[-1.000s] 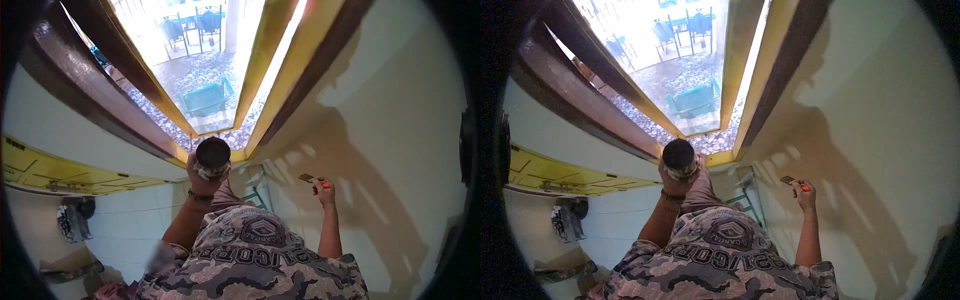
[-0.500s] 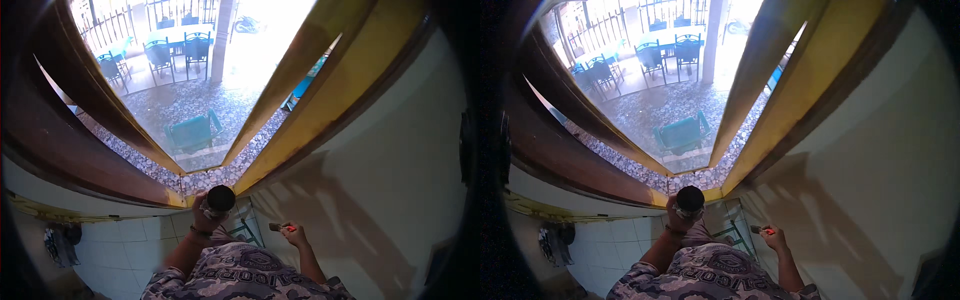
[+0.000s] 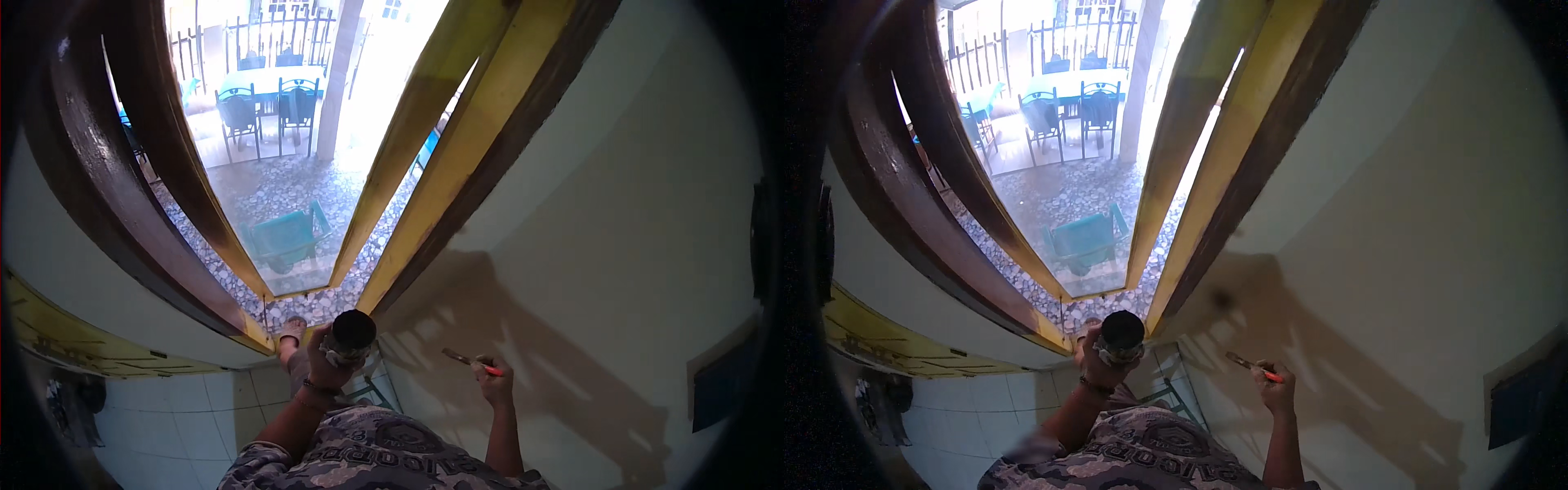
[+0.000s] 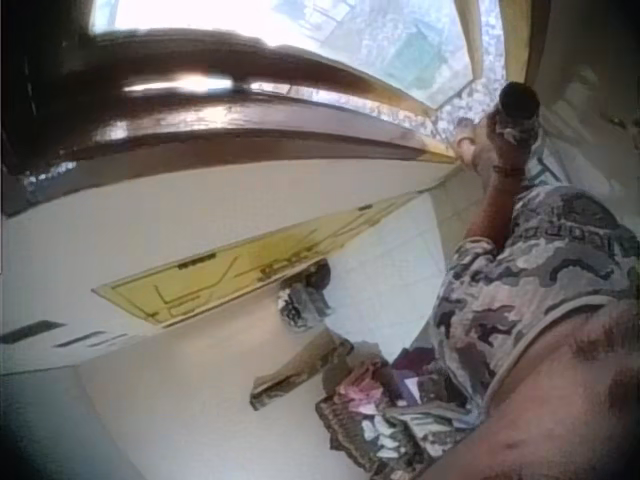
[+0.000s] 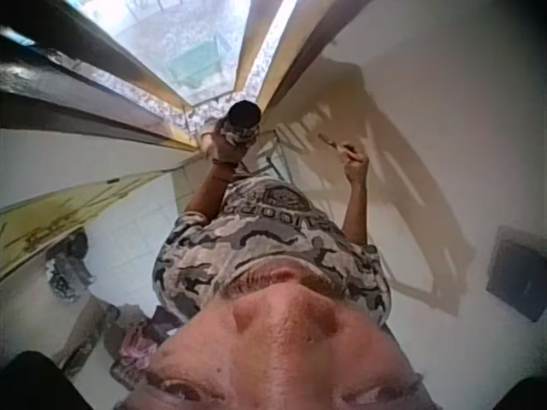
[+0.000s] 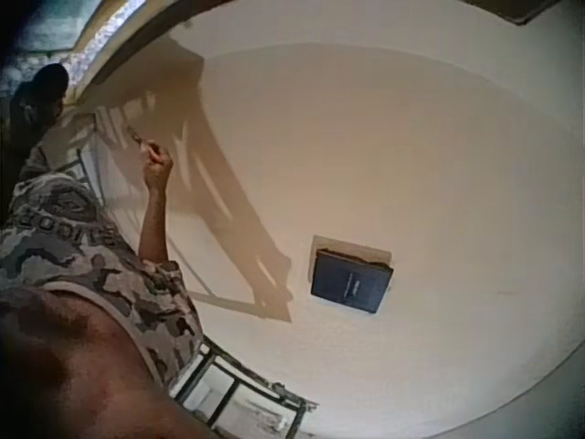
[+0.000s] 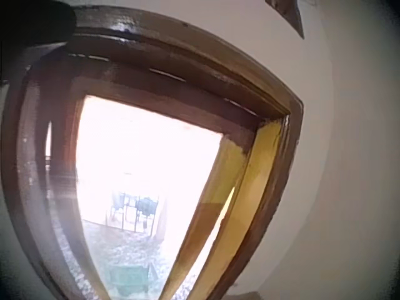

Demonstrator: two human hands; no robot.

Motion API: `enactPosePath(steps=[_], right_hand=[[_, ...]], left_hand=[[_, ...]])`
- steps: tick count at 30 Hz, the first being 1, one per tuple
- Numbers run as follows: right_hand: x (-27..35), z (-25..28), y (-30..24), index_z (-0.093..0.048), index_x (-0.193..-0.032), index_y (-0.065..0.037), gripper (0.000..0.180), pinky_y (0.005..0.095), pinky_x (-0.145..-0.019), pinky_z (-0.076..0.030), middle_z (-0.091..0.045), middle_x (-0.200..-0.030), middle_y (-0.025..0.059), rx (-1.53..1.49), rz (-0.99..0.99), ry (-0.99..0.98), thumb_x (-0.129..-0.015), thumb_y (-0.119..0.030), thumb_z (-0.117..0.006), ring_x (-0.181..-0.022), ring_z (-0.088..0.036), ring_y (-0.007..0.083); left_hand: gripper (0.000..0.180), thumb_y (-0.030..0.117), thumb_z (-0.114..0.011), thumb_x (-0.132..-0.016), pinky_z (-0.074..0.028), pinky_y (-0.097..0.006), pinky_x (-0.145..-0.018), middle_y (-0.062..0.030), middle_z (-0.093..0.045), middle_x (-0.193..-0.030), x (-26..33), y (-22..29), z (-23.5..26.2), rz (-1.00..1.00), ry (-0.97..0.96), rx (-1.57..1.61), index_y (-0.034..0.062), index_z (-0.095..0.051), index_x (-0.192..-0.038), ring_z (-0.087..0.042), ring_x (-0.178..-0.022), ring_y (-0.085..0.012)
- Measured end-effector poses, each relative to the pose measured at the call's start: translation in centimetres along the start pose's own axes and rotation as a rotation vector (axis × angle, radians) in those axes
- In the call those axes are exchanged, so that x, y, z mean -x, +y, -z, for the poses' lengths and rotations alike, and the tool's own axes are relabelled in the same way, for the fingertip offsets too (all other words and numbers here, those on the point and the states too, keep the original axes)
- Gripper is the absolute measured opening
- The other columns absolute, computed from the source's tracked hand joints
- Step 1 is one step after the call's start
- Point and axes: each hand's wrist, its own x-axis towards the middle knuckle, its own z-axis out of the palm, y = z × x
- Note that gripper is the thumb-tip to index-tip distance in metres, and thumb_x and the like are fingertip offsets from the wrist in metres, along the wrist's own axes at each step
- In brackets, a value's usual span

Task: The person paints a yellow wooden door frame with dark brown paint using a brush. They repeatedly dip the brush into a small paint can held in the left hand and apply the paint to the upper and side sections of the frame.

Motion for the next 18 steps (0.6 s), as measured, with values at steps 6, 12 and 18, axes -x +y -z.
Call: enactPosePath(steps=[6,12,18], right_hand=[[-2.7,-0.4,-9.8,-0.058,-0.087,-0.002,0.015,0.0259,-0.061,-0.049,-0.059,-0.077,0.0037,-0.313,0.050,0.026,-0.077,-0.008,-0.068,-0.067,-0.058,0.0120],[-4.0,-1.0,-18.8,-0.055,-0.095,-0.004,0.021,0.0279,-0.063,-0.051,-0.056,-0.089,0.0082,-0.417,0.322,0.028,-0.076,-0.003,-0.065,-0.074,-0.059,0.0154],[-5.6,-1.2,-27.2,-0.052,-0.098,-0.004,0.025,0.0308,-0.060,-0.055,-0.053,-0.092,0.0100,-0.394,0.632,0.046,-0.077,-0.002,-0.065,-0.078,-0.058,0.0174]], left_hand=[[0.045,0.044,-0.054,-0.080,-0.053,-0.032,-0.061,-0.0068,-0.062,-0.101,-4.8,-1.2,5.0,-0.437,-0.128,-0.443,0.0117,-0.055,-0.111,-0.062,-0.083,-0.0213],[0.054,0.010,-0.076,-0.068,-0.054,-0.032,-0.065,-0.0098,-0.059,-0.100,-4.9,2.7,1.8,-0.160,-0.237,-0.034,0.0094,-0.048,-0.114,-0.062,-0.089,-0.0204],[0.049,0.019,-0.067,-0.077,-0.050,-0.037,-0.079,-0.0132,-0.054,-0.115,-8.0,2.2,-0.2,-0.656,-0.424,-0.344,0.0077,-0.046,-0.119,-0.056,-0.101,-0.0232]])
